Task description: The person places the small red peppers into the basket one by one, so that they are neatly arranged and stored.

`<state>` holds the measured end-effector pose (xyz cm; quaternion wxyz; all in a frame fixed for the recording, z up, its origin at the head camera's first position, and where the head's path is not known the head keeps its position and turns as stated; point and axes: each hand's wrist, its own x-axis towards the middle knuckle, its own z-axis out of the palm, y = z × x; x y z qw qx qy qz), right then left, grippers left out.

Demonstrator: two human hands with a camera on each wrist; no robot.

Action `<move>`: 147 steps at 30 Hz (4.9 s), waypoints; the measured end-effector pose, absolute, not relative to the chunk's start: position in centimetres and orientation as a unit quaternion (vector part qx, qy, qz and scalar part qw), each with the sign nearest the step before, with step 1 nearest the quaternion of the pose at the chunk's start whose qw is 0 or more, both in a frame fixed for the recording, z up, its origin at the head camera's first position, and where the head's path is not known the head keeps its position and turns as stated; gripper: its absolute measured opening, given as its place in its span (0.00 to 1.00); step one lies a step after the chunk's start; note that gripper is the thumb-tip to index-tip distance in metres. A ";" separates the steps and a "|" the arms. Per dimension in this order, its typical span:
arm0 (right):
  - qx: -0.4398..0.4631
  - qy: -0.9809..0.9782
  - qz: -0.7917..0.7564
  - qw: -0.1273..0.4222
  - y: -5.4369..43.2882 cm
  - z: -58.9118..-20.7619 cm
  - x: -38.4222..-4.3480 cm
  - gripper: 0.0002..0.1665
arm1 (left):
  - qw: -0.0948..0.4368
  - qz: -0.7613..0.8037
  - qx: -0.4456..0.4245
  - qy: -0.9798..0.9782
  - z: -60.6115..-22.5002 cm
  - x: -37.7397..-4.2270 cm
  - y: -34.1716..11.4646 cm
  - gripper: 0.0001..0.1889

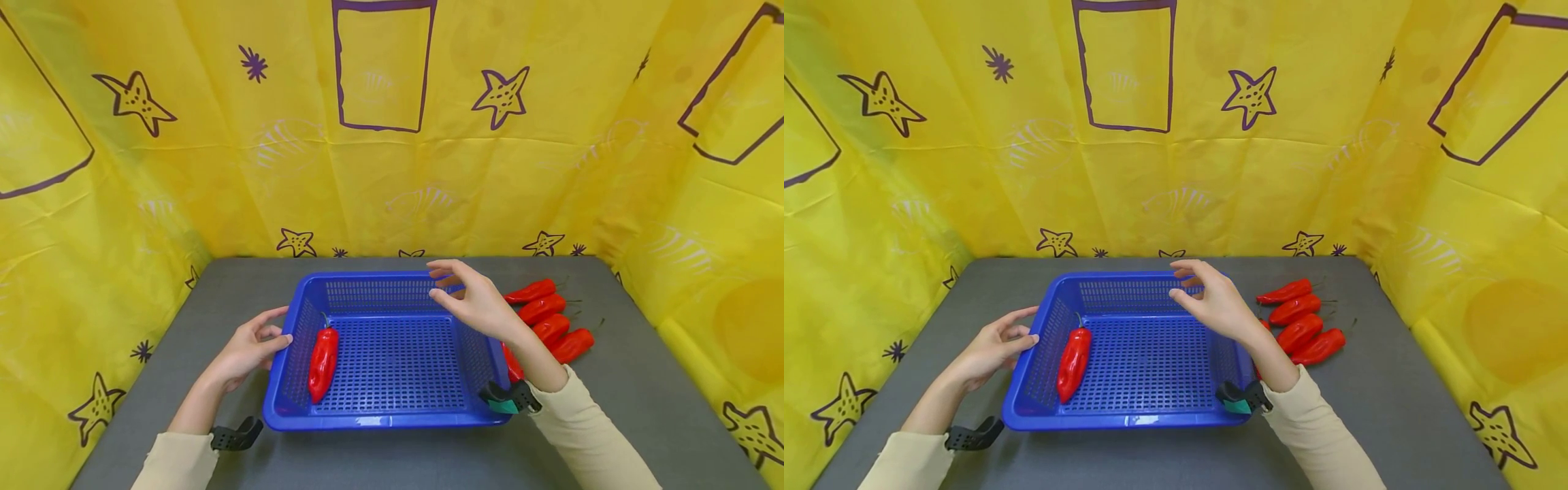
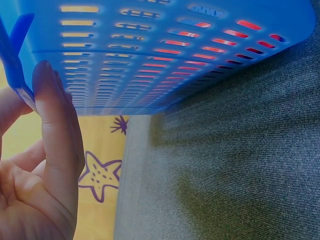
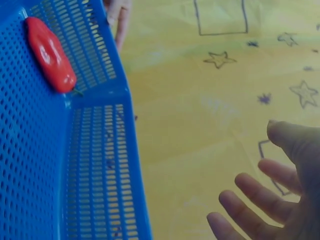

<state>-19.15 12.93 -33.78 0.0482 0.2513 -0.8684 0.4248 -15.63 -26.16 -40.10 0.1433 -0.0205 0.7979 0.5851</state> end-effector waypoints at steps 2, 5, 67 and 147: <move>0.244 -0.865 0.434 0.058 13.6 -33.9 -18.9 0.26 | 0.143 0.586 -0.020 0.797 -40.2 -15.6 -26.2 0.36; 0.228 -0.859 0.453 0.072 14.6 -34.1 -18.7 0.26 | 0.144 0.586 -0.020 0.797 -40.3 -15.6 -26.2 0.36; -0.005 -0.771 0.601 0.208 28.6 -44.3 -16.1 0.25 | 0.143 0.591 -0.019 0.793 -40.5 -15.8 -26.3 0.36; -0.253 -0.885 0.383 0.071 30.5 -47.6 -15.9 0.43 | 0.139 0.592 -0.015 0.793 -40.8 -15.7 -26.3 0.36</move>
